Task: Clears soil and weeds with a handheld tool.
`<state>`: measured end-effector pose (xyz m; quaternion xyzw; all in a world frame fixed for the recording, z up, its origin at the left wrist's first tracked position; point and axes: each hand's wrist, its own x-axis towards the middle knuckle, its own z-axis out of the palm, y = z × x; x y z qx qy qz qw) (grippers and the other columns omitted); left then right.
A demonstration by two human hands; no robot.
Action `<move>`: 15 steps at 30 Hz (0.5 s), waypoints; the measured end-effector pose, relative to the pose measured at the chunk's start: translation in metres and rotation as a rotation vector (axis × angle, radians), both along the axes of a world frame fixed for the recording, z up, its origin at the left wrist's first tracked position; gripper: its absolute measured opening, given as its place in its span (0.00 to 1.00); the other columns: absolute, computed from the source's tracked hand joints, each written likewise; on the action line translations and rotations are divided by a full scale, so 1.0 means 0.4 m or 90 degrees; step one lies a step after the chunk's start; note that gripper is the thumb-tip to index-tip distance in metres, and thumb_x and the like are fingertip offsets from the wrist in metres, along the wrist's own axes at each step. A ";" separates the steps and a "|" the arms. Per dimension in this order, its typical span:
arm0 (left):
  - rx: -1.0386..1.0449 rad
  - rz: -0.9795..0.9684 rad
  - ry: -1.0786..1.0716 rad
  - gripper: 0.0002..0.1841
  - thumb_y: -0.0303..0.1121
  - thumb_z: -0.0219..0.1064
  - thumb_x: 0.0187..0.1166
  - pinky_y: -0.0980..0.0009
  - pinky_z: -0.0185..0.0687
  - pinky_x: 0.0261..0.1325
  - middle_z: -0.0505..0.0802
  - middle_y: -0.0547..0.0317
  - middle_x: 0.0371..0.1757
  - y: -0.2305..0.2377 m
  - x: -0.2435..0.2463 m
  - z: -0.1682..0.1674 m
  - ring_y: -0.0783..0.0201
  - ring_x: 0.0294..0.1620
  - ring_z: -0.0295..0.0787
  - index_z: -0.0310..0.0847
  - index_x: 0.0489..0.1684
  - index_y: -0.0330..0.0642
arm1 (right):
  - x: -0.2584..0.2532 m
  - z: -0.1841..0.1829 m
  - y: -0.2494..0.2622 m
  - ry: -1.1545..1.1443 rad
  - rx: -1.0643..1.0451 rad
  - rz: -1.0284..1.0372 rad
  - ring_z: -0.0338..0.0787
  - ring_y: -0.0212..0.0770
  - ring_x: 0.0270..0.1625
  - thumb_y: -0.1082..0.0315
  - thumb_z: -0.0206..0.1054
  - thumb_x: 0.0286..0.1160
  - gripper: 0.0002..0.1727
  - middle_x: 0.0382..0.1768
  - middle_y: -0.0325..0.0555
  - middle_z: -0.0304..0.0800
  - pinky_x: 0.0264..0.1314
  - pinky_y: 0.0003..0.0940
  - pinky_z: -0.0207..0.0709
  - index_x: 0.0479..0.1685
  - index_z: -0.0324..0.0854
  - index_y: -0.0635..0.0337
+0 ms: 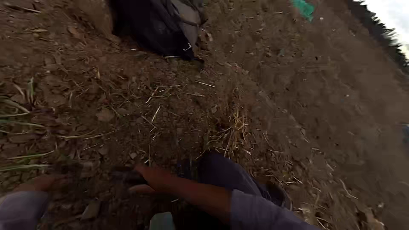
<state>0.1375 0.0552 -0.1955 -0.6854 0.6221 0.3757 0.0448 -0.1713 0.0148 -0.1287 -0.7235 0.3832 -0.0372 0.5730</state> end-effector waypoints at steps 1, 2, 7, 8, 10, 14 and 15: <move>-0.048 0.050 -0.009 0.13 0.23 0.63 0.85 0.30 0.72 0.74 0.90 0.21 0.59 0.043 0.037 -0.031 0.22 0.66 0.85 0.89 0.57 0.23 | -0.004 -0.023 -0.003 0.005 0.000 0.019 0.92 0.58 0.44 0.57 0.63 0.86 0.27 0.42 0.67 0.91 0.53 0.55 0.84 0.64 0.77 0.79; -0.013 0.093 -0.005 0.14 0.22 0.63 0.86 0.30 0.67 0.78 0.88 0.23 0.65 0.046 0.044 -0.019 0.23 0.71 0.82 0.88 0.63 0.27 | -0.004 -0.057 0.005 -0.002 -0.033 0.023 0.89 0.50 0.32 0.49 0.58 0.86 0.30 0.32 0.59 0.88 0.40 0.49 0.84 0.60 0.79 0.76; -0.222 0.189 0.149 0.08 0.22 0.68 0.78 0.24 0.80 0.54 0.95 0.31 0.44 0.117 0.042 -0.104 0.30 0.47 0.94 0.90 0.47 0.29 | 0.073 0.015 0.019 -0.150 -0.095 -0.103 0.73 0.23 0.14 0.27 0.47 0.81 0.34 0.17 0.29 0.74 0.14 0.24 0.72 0.49 0.78 0.49; -0.175 0.168 0.168 0.07 0.23 0.69 0.79 0.26 0.81 0.56 0.95 0.33 0.45 0.137 0.025 -0.108 0.32 0.48 0.94 0.90 0.47 0.29 | 0.094 0.069 0.005 -0.244 -0.064 -0.136 0.75 0.22 0.16 0.30 0.51 0.82 0.29 0.19 0.26 0.76 0.16 0.22 0.73 0.52 0.79 0.43; 0.022 0.052 0.143 0.10 0.27 0.68 0.83 0.32 0.77 0.71 0.94 0.36 0.57 0.171 0.002 -0.105 0.35 0.64 0.89 0.92 0.54 0.34 | 0.146 0.156 -0.031 -0.501 0.001 -0.220 0.81 0.29 0.17 0.50 0.67 0.79 0.12 0.18 0.32 0.80 0.20 0.26 0.81 0.43 0.81 0.48; 0.020 0.081 0.071 0.08 0.29 0.71 0.81 0.27 0.76 0.65 0.93 0.36 0.56 0.226 0.062 -0.130 0.31 0.65 0.87 0.95 0.51 0.39 | 0.268 0.167 -0.067 -0.617 0.006 -0.160 0.83 0.33 0.17 0.57 0.72 0.74 0.13 0.16 0.36 0.79 0.19 0.29 0.83 0.32 0.75 0.53; -0.043 0.106 0.073 0.07 0.27 0.73 0.79 0.25 0.77 0.62 0.94 0.34 0.53 0.221 0.085 -0.129 0.28 0.62 0.88 0.95 0.48 0.37 | 0.289 0.115 -0.044 -0.486 -0.038 -0.121 0.80 0.25 0.17 0.40 0.63 0.80 0.22 0.17 0.29 0.78 0.18 0.22 0.79 0.37 0.74 0.50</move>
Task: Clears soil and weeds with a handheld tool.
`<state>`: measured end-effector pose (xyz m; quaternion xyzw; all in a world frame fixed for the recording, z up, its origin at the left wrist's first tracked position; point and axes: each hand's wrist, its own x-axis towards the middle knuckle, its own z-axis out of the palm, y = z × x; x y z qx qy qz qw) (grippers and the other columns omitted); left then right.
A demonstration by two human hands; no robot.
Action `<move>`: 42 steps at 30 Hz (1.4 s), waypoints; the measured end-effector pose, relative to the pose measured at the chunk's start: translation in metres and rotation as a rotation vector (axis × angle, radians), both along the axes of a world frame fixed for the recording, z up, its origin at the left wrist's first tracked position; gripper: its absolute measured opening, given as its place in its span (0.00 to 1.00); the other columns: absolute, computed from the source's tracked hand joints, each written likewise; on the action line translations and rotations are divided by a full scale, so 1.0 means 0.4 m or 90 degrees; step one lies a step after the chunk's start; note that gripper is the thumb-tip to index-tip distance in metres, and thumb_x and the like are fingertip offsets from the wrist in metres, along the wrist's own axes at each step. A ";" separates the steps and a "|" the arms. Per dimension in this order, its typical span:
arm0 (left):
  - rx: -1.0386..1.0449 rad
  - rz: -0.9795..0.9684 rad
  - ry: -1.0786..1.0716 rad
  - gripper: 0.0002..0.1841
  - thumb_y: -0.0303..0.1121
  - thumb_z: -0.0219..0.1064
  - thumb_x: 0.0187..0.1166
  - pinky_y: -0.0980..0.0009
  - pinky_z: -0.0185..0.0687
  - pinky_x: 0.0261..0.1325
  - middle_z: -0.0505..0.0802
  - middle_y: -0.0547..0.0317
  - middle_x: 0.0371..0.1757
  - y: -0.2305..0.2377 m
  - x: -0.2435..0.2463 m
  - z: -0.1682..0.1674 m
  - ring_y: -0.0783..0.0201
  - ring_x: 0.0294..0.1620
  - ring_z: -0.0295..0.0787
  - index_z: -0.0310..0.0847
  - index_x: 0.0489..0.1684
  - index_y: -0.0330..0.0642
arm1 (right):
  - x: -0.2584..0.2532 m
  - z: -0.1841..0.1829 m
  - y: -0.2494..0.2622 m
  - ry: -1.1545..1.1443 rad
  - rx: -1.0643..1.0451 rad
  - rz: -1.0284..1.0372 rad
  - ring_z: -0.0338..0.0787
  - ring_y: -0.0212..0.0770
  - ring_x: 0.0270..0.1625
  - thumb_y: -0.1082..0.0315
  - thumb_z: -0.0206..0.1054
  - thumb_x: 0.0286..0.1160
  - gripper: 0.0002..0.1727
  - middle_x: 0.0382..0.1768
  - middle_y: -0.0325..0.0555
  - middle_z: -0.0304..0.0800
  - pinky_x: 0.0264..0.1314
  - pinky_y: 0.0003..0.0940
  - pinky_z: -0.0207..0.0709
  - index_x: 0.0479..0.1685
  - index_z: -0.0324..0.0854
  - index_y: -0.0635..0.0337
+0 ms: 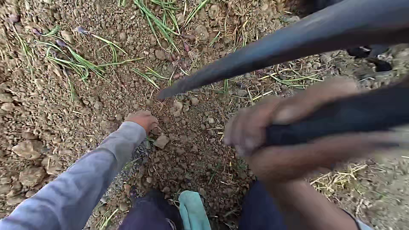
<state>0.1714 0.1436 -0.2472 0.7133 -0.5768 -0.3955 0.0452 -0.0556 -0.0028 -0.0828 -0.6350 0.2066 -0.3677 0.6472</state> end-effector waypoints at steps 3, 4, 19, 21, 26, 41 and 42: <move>-0.057 -0.002 0.009 0.07 0.27 0.73 0.78 0.26 0.77 0.61 0.94 0.35 0.50 -0.062 -0.032 0.025 0.29 0.60 0.88 0.95 0.46 0.35 | -0.007 -0.229 0.093 0.360 -0.032 0.079 0.75 0.31 0.13 0.28 0.45 0.82 0.42 0.16 0.37 0.75 0.15 0.31 0.74 0.50 0.78 0.63; -0.018 -0.029 0.016 0.08 0.28 0.72 0.79 0.28 0.76 0.65 0.94 0.36 0.53 -0.083 -0.073 0.023 0.30 0.63 0.87 0.95 0.47 0.36 | -0.022 -0.258 0.110 0.401 -0.012 0.085 0.75 0.32 0.14 0.27 0.44 0.82 0.43 0.16 0.38 0.75 0.16 0.33 0.75 0.50 0.77 0.64; -0.169 -0.104 -0.258 0.11 0.14 0.72 0.71 0.25 0.50 0.84 0.94 0.40 0.59 -0.188 0.055 -0.027 0.33 0.74 0.83 0.93 0.48 0.34 | -0.192 -0.047 -0.025 0.280 0.003 -0.083 0.73 0.24 0.14 0.27 0.49 0.80 0.30 0.17 0.25 0.74 0.13 0.24 0.72 0.43 0.76 0.43; -0.144 -0.114 -0.202 0.09 0.16 0.71 0.74 0.30 0.59 0.84 0.95 0.34 0.52 -0.151 0.015 -0.020 0.31 0.64 0.90 0.91 0.49 0.30 | -0.182 0.028 -0.050 0.054 -0.006 -0.078 0.79 0.24 0.17 0.34 0.58 0.81 0.21 0.25 0.25 0.86 0.17 0.21 0.77 0.56 0.81 0.36; -0.138 0.056 -0.159 0.19 0.17 0.73 0.72 0.24 0.72 0.66 0.87 0.26 0.66 -0.105 -0.034 -0.023 0.21 0.69 0.81 0.86 0.63 0.31 | -0.124 -0.083 -0.066 0.191 -0.056 -0.042 0.76 0.22 0.15 0.30 0.49 0.83 0.30 0.16 0.27 0.75 0.14 0.22 0.75 0.43 0.74 0.49; -0.230 -0.215 -0.052 0.15 0.17 0.83 0.58 0.23 0.74 0.60 0.96 0.42 0.38 -0.108 -0.011 0.036 0.33 0.50 0.91 0.99 0.41 0.43 | -0.132 -0.131 -0.082 0.238 -0.023 -0.010 0.76 0.24 0.16 0.34 0.51 0.85 0.31 0.17 0.30 0.75 0.18 0.25 0.77 0.43 0.74 0.57; -0.294 -0.229 -0.056 0.14 0.20 0.84 0.58 0.25 0.75 0.58 0.96 0.45 0.36 -0.150 -0.022 0.052 0.34 0.48 0.92 0.99 0.40 0.46 | -0.142 -0.200 -0.060 0.333 0.040 0.014 0.75 0.27 0.16 0.38 0.51 0.86 0.31 0.17 0.33 0.74 0.19 0.29 0.75 0.47 0.76 0.63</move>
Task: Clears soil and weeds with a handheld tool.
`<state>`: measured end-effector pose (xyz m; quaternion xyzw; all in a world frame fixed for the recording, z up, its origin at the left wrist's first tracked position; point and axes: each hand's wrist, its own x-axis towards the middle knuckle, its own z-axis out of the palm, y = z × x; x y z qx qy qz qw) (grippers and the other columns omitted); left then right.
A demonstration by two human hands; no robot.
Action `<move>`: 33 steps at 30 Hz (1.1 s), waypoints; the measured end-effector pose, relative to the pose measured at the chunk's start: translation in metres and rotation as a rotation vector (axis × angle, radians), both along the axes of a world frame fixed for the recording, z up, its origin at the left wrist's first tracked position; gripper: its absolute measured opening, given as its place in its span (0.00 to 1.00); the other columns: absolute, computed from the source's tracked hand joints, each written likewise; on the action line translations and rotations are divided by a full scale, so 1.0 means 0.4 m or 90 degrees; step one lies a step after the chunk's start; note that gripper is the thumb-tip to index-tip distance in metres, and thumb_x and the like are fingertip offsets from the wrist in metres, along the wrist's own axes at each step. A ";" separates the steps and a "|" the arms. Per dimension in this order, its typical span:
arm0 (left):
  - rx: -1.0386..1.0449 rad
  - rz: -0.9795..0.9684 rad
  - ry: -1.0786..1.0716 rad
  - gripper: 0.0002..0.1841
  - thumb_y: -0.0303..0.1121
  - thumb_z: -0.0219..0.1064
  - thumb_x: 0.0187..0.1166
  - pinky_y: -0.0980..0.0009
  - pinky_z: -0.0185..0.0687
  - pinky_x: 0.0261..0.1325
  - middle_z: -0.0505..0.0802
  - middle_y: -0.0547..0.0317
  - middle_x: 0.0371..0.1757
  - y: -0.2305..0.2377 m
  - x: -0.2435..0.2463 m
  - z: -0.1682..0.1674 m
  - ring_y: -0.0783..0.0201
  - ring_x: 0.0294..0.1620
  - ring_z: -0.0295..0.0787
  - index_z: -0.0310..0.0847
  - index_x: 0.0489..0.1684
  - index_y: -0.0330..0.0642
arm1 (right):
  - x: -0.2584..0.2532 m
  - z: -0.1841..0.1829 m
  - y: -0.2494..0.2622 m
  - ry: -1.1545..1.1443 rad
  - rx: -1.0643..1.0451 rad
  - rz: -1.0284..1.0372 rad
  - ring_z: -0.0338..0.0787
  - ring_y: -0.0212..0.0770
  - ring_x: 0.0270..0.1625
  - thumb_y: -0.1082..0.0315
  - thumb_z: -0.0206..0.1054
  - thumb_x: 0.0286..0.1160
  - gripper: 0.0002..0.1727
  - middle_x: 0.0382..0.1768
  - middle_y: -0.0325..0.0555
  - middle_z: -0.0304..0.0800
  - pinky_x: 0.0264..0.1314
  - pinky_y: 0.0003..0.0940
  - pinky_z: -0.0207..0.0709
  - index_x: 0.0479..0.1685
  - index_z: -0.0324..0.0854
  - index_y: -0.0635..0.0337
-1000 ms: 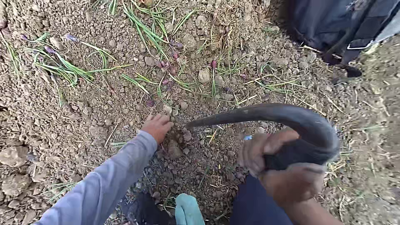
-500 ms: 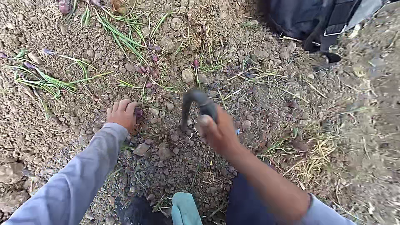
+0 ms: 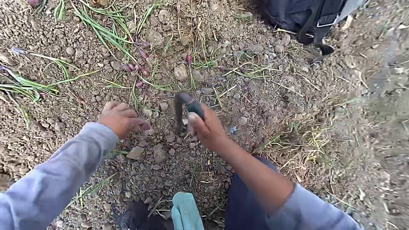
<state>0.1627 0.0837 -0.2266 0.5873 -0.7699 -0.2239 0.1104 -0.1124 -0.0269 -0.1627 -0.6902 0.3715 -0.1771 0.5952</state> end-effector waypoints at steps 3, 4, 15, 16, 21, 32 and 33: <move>0.023 0.006 0.016 0.09 0.24 0.80 0.68 0.28 0.73 0.63 0.96 0.45 0.41 -0.119 -0.142 0.011 0.36 0.54 0.90 0.98 0.42 0.46 | -0.042 -0.041 0.043 0.098 0.069 -0.045 0.71 0.29 0.11 0.29 0.47 0.82 0.37 0.14 0.34 0.71 0.13 0.29 0.71 0.47 0.75 0.59; 0.097 -0.017 0.014 0.07 0.24 0.77 0.71 0.29 0.71 0.68 0.96 0.45 0.45 -0.134 -0.212 -0.014 0.36 0.59 0.89 0.97 0.42 0.43 | -0.061 0.006 0.045 0.084 0.049 -0.061 0.70 0.28 0.11 0.27 0.47 0.81 0.37 0.14 0.32 0.71 0.12 0.27 0.71 0.46 0.76 0.56; 0.319 0.000 -0.192 0.14 0.20 0.72 0.74 0.33 0.68 0.73 0.86 0.44 0.72 -0.213 -0.207 -0.052 0.35 0.77 0.75 0.94 0.55 0.41 | -0.154 0.037 -0.090 0.114 -0.100 -0.106 0.74 0.27 0.14 0.29 0.49 0.81 0.37 0.16 0.31 0.74 0.17 0.30 0.75 0.46 0.77 0.60; 0.347 -0.025 -0.216 0.13 0.18 0.68 0.76 0.33 0.68 0.74 0.85 0.44 0.74 -0.230 -0.223 -0.052 0.35 0.79 0.74 0.94 0.52 0.38 | -0.162 0.035 -0.087 0.144 -0.088 -0.110 0.74 0.26 0.14 0.29 0.48 0.81 0.37 0.16 0.30 0.73 0.17 0.29 0.75 0.46 0.77 0.59; 0.329 0.164 0.007 0.10 0.19 0.66 0.80 0.29 0.76 0.69 0.89 0.32 0.65 -0.211 -0.231 -0.046 0.29 0.71 0.82 0.88 0.54 0.27 | -0.187 0.266 -0.102 -0.180 -0.138 -0.161 0.76 0.23 0.17 0.35 0.57 0.82 0.21 0.20 0.24 0.78 0.16 0.20 0.74 0.49 0.76 0.40; 0.494 0.338 0.206 0.12 0.28 0.68 0.81 0.31 0.73 0.73 0.94 0.37 0.57 -0.280 -0.508 -0.052 0.35 0.65 0.87 0.89 0.59 0.39 | -0.220 0.133 -0.103 0.091 -0.060 -0.099 0.73 0.27 0.13 0.28 0.47 0.82 0.36 0.16 0.31 0.73 0.12 0.27 0.73 0.47 0.78 0.53; 0.520 0.282 0.116 0.14 0.30 0.68 0.82 0.33 0.66 0.78 0.94 0.44 0.62 -0.266 -0.543 -0.056 0.38 0.72 0.83 0.90 0.63 0.48 | -0.244 0.197 -0.127 0.015 -0.064 -0.114 0.73 0.25 0.13 0.30 0.48 0.83 0.31 0.17 0.28 0.73 0.12 0.24 0.72 0.47 0.78 0.48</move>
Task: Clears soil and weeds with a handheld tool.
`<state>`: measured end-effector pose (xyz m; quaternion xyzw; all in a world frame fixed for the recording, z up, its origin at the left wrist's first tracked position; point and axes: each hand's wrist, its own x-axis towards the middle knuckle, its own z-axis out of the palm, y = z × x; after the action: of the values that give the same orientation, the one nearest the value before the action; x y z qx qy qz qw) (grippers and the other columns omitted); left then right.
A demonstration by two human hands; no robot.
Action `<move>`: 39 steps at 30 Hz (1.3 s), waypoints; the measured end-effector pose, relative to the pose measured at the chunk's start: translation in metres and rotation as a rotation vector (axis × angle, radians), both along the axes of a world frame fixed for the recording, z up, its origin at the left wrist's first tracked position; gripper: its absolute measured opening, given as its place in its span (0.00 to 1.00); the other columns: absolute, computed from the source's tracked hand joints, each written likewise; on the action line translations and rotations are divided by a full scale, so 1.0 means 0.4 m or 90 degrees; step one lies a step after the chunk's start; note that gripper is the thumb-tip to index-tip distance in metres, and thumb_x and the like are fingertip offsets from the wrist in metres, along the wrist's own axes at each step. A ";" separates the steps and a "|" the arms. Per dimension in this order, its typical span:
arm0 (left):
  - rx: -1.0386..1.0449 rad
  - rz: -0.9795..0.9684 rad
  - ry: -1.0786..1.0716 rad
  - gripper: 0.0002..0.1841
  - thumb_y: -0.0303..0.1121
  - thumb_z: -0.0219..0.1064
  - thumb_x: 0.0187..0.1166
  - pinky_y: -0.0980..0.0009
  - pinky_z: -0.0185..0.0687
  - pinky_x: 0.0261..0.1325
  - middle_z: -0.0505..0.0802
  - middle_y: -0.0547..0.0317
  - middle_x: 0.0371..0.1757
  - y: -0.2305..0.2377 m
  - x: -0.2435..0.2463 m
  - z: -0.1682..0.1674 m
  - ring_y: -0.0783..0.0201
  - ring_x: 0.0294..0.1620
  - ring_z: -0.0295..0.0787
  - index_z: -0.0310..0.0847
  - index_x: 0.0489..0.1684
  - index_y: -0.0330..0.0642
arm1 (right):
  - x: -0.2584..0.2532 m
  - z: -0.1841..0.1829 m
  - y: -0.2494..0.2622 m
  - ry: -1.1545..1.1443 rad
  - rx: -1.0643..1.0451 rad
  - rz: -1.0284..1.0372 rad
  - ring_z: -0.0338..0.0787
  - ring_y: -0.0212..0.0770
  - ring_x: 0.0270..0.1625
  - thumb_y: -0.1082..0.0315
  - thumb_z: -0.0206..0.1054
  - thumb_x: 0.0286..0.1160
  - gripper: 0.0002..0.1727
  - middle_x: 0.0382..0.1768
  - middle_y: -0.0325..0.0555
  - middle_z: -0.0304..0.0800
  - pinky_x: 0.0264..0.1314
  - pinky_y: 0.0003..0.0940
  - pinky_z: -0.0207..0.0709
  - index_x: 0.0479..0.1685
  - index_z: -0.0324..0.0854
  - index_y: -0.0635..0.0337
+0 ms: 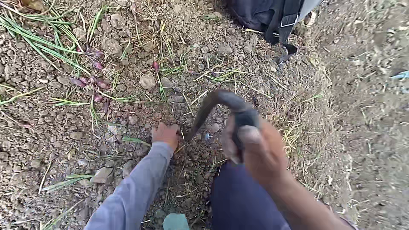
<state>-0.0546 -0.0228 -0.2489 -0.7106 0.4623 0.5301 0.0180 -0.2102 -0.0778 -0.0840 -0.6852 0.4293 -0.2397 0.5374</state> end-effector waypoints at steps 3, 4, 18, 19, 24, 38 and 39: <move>-0.071 -0.017 -0.042 0.16 0.27 0.67 0.81 0.28 0.62 0.77 0.92 0.45 0.67 -0.007 0.006 0.035 0.34 0.78 0.77 0.90 0.64 0.50 | -0.042 0.106 -0.091 -0.207 -0.046 -0.034 0.78 0.24 0.15 0.34 0.60 0.80 0.20 0.18 0.25 0.79 0.15 0.21 0.76 0.46 0.79 0.38; -0.163 0.034 -0.046 0.16 0.23 0.67 0.80 0.24 0.65 0.72 0.91 0.38 0.67 -0.028 0.033 0.044 0.28 0.76 0.77 0.91 0.62 0.44 | -0.046 0.096 -0.117 -0.195 -0.082 -0.035 0.79 0.23 0.15 0.33 0.59 0.80 0.20 0.18 0.24 0.80 0.15 0.20 0.76 0.41 0.77 0.37; -0.245 0.151 0.018 0.11 0.23 0.63 0.85 0.32 0.81 0.61 0.93 0.31 0.53 -0.191 0.108 0.095 0.34 0.53 0.92 0.86 0.57 0.28 | -0.053 0.094 -0.279 -0.282 -0.027 0.067 0.81 0.23 0.18 0.48 0.69 0.78 0.14 0.19 0.27 0.81 0.18 0.20 0.78 0.37 0.77 0.46; -0.244 0.266 0.030 0.10 0.26 0.64 0.86 0.38 0.86 0.54 0.94 0.36 0.45 -0.178 0.094 0.113 0.41 0.43 0.94 0.86 0.57 0.30 | -0.052 0.013 -0.266 -0.161 -0.035 0.091 0.79 0.20 0.18 0.37 0.59 0.82 0.23 0.18 0.25 0.79 0.17 0.20 0.77 0.40 0.75 0.47; -0.020 0.404 0.190 0.10 0.29 0.62 0.89 0.55 0.86 0.40 0.90 0.45 0.38 -0.180 -0.064 0.113 0.56 0.32 0.86 0.86 0.53 0.31 | -0.137 -0.128 -0.225 0.065 0.162 0.063 0.72 0.27 0.12 0.29 0.48 0.82 0.35 0.15 0.31 0.72 0.13 0.28 0.73 0.48 0.76 0.55; -0.056 0.056 -0.014 0.09 0.26 0.66 0.84 0.31 0.81 0.53 0.93 0.33 0.39 -0.247 0.042 0.117 0.35 0.39 0.91 0.89 0.49 0.28 | -0.134 -0.183 -0.246 -0.029 0.147 0.106 0.75 0.28 0.15 0.38 0.51 0.85 0.33 0.17 0.36 0.75 0.18 0.29 0.75 0.50 0.77 0.65; -0.075 0.036 -0.026 0.08 0.25 0.68 0.82 0.26 0.78 0.56 0.93 0.30 0.40 -0.255 0.001 0.120 0.30 0.44 0.91 0.90 0.46 0.27 | -0.147 -0.160 -0.247 -0.026 0.159 0.106 0.74 0.28 0.13 0.36 0.50 0.85 0.33 0.16 0.35 0.74 0.15 0.27 0.74 0.49 0.76 0.62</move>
<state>-0.0542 -0.1246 -0.2008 -0.7339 0.4721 0.4875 -0.0290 -0.2690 -0.1765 -0.1479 -0.6414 0.3866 -0.1528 0.6448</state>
